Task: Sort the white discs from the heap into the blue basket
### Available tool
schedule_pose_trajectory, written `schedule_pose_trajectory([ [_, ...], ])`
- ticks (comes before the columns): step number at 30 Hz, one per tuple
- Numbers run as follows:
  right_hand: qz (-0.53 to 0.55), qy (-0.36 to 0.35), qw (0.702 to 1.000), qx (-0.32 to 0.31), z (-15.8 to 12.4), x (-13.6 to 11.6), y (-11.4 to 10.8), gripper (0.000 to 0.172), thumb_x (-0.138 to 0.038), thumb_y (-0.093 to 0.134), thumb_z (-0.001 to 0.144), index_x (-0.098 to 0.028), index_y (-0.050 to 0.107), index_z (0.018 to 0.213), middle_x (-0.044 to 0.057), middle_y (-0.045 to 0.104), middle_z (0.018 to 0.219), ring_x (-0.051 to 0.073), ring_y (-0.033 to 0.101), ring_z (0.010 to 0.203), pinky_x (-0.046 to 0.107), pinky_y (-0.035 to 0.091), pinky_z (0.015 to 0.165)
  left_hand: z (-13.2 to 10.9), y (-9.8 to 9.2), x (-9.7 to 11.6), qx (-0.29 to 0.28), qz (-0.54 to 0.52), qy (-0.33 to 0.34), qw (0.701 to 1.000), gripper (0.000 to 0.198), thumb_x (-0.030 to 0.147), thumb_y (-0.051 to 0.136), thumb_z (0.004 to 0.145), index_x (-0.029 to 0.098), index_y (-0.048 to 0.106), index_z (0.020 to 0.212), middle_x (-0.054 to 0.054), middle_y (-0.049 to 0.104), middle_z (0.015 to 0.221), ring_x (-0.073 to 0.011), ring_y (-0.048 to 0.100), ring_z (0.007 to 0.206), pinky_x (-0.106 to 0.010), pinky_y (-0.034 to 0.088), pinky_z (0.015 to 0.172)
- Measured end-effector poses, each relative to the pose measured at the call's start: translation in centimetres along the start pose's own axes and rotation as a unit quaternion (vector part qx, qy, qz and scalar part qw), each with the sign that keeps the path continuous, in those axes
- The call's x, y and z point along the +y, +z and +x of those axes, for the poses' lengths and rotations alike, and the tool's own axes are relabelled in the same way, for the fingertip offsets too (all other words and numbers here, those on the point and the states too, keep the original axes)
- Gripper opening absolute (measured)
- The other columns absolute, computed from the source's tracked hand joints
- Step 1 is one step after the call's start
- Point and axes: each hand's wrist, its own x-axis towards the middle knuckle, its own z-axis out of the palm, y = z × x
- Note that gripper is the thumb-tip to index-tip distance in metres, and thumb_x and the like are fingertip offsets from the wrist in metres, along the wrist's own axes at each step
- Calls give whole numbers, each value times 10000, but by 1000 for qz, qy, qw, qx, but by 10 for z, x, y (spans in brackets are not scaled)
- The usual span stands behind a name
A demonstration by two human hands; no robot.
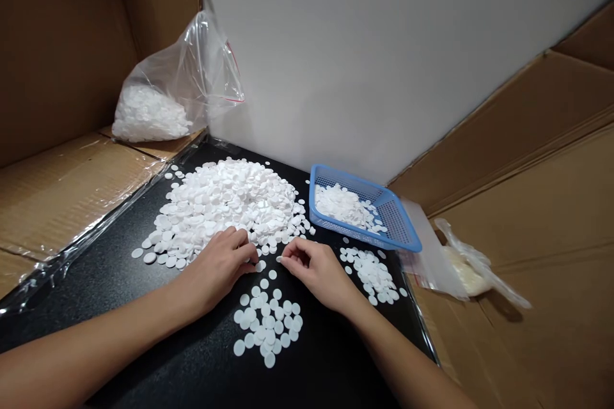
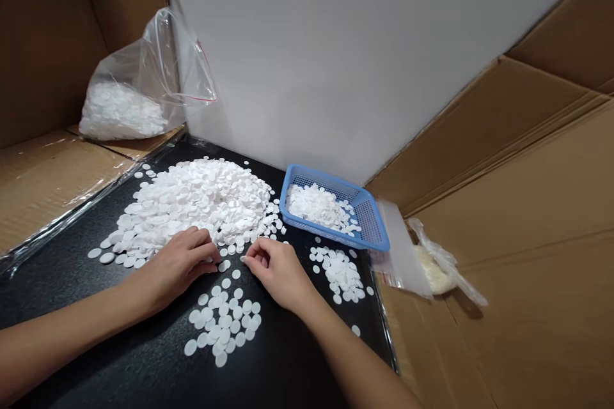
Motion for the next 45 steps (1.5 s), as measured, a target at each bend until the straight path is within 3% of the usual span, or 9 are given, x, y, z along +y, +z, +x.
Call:
schedule_pose_trajectory([
  [5,-23,47,997,-51,-1,0,-3,142,-220,615,880,-186,650,746,-19,621,691,122,517,615,236,366,561,3,0,7,8,39,5,999,73,197,679,877,203,617,840,-19,591,875,-226,521,843,-345,367,723],
  [9,-33,58,997,-41,0,4,-4,127,-222,679,849,-187,629,737,-34,590,658,119,508,592,234,357,544,4,2,8,11,24,-7,1000,80,164,633,887,212,621,823,-15,588,877,-228,517,862,-357,362,757],
  [18,-63,-78,995,-19,-2,4,7,110,-130,700,863,-226,726,909,11,608,868,157,597,770,279,466,700,1,-15,7,-13,-109,-40,993,121,264,578,907,213,629,810,-13,626,848,-201,525,820,-333,402,749],
  [22,-81,-110,990,-24,-5,0,11,106,-102,707,837,-206,689,828,18,597,887,163,592,804,277,469,705,2,-26,8,-46,-274,-120,953,146,333,613,880,203,614,814,23,639,721,-141,557,660,-252,419,604],
  [25,-67,-132,989,5,-5,-1,11,165,-46,624,812,-201,602,760,1,574,799,151,556,737,258,439,650,4,-30,13,-53,-368,-167,913,168,333,669,837,202,634,936,32,668,709,-139,607,653,-254,460,621],
  [32,32,-55,996,70,-5,-3,7,95,-170,551,827,-202,635,796,-26,575,644,120,495,554,235,386,526,6,-31,16,-94,-492,-254,827,260,375,700,806,157,715,948,-22,723,733,-155,662,657,-259,509,596],
  [39,132,-24,987,84,-2,5,10,165,-330,630,868,-188,676,799,-8,639,623,136,621,521,228,479,493,6,-32,14,-114,-482,-253,831,198,347,720,786,160,715,850,-12,725,705,-152,670,679,-271,531,690],
  [42,152,-31,981,119,-2,6,6,109,-289,648,861,-190,690,845,8,693,697,161,681,595,244,545,544,6,-33,14,-106,-489,-238,832,171,318,748,759,165,684,800,-21,721,764,-161,669,742,-274,525,721],
  [45,89,-80,984,134,-2,5,4,62,-207,643,873,-198,696,842,20,722,778,169,695,675,266,560,632,5,-34,14,-92,-515,-230,821,196,323,764,751,167,647,765,-33,720,801,-161,664,755,-270,520,712],
])
